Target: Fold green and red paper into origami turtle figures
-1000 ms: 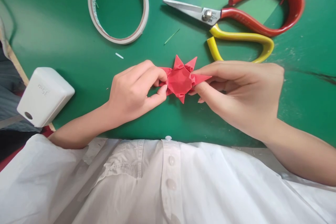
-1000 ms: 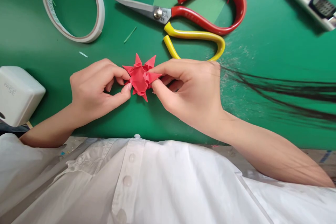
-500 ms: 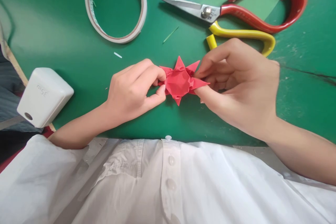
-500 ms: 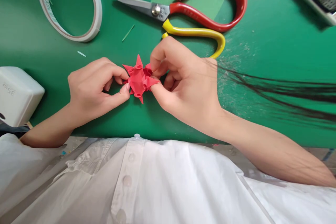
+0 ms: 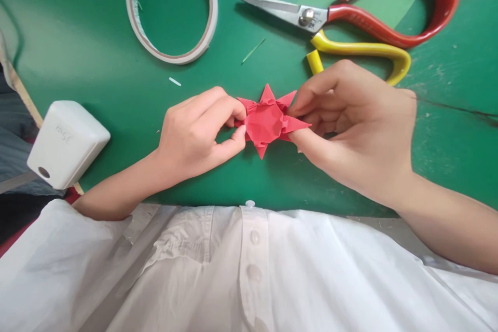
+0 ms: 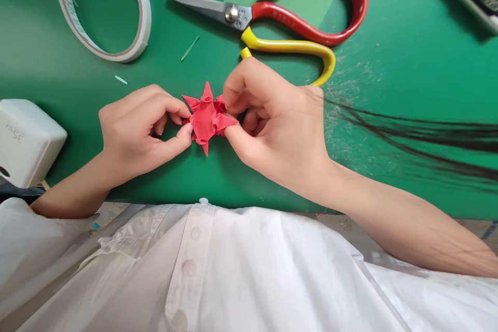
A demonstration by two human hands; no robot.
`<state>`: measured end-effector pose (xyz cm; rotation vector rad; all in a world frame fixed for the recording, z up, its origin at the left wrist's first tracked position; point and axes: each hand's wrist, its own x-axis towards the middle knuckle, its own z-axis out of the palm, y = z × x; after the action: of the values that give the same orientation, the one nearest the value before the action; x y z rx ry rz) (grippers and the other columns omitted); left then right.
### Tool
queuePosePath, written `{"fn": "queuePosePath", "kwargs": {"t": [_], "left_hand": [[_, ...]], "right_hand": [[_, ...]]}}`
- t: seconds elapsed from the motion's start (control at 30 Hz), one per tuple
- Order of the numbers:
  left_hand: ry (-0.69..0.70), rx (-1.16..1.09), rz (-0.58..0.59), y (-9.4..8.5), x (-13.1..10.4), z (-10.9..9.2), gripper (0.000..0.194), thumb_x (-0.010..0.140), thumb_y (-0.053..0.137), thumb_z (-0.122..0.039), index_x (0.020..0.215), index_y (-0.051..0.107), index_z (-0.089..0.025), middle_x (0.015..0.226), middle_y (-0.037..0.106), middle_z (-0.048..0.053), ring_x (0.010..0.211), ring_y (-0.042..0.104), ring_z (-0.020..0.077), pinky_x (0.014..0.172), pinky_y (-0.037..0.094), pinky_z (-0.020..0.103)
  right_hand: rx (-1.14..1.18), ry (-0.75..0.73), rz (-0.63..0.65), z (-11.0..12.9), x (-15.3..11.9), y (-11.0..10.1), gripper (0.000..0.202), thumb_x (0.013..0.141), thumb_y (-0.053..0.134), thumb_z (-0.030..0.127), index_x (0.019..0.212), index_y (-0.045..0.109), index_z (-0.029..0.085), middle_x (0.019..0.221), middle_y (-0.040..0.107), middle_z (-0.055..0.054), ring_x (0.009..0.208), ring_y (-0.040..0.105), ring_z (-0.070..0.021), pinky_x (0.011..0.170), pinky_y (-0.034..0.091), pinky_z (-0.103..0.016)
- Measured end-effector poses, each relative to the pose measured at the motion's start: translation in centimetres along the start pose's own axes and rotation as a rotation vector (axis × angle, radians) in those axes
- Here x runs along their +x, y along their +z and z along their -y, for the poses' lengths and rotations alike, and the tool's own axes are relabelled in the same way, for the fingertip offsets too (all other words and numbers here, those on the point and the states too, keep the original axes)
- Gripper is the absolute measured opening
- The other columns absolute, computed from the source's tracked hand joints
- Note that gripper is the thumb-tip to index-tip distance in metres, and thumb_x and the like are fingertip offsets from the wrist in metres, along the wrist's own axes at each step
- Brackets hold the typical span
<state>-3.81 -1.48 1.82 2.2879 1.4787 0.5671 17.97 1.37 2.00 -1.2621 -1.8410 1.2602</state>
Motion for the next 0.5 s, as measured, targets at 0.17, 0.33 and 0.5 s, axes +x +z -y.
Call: {"fn": "queuePosePath", "kwargs": {"t": [0.17,0.33,0.5], "left_hand": [[0.034,0.02,-0.016,-0.1,0.2,-0.1,0.01,0.084,0.059,-0.013,0.081,0.063,-0.022,0.073,0.071,-0.003,0.062,0.063,0.0115,0.053,0.045,0.026],[0.019,0.045,-0.033,0.0,0.2,-0.3,0.011,0.084,0.059,-0.013,0.079,0.064,-0.022,0.073,0.072,-0.003,0.06,0.063,0.0115,0.053,0.045,0.026],[0.015,0.036,-0.04,0.2,0.0,-0.4,0.01,0.085,0.06,-0.014,0.08,0.064,-0.021,0.073,0.072,-0.002,0.061,0.063,0.0117,0.054,0.046,0.026]], "right_hand": [[-0.039,-0.036,0.031,-0.3,0.0,-0.2,0.015,0.079,0.066,0.012,0.084,0.055,0.021,0.075,0.065,0.007,0.057,0.06,-0.0047,0.048,0.047,-0.02],[-0.222,-0.173,0.1,-0.3,-0.1,-1.3,0.015,0.079,0.06,0.008,0.088,0.062,0.02,0.076,0.065,0.005,0.058,0.057,-0.0039,0.051,0.049,-0.021],[-0.243,-0.241,0.155,-0.4,-0.1,-2.2,0.004,0.088,0.063,0.016,0.091,0.064,0.019,0.079,0.067,0.003,0.062,0.061,-0.0032,0.053,0.052,-0.018]]}}
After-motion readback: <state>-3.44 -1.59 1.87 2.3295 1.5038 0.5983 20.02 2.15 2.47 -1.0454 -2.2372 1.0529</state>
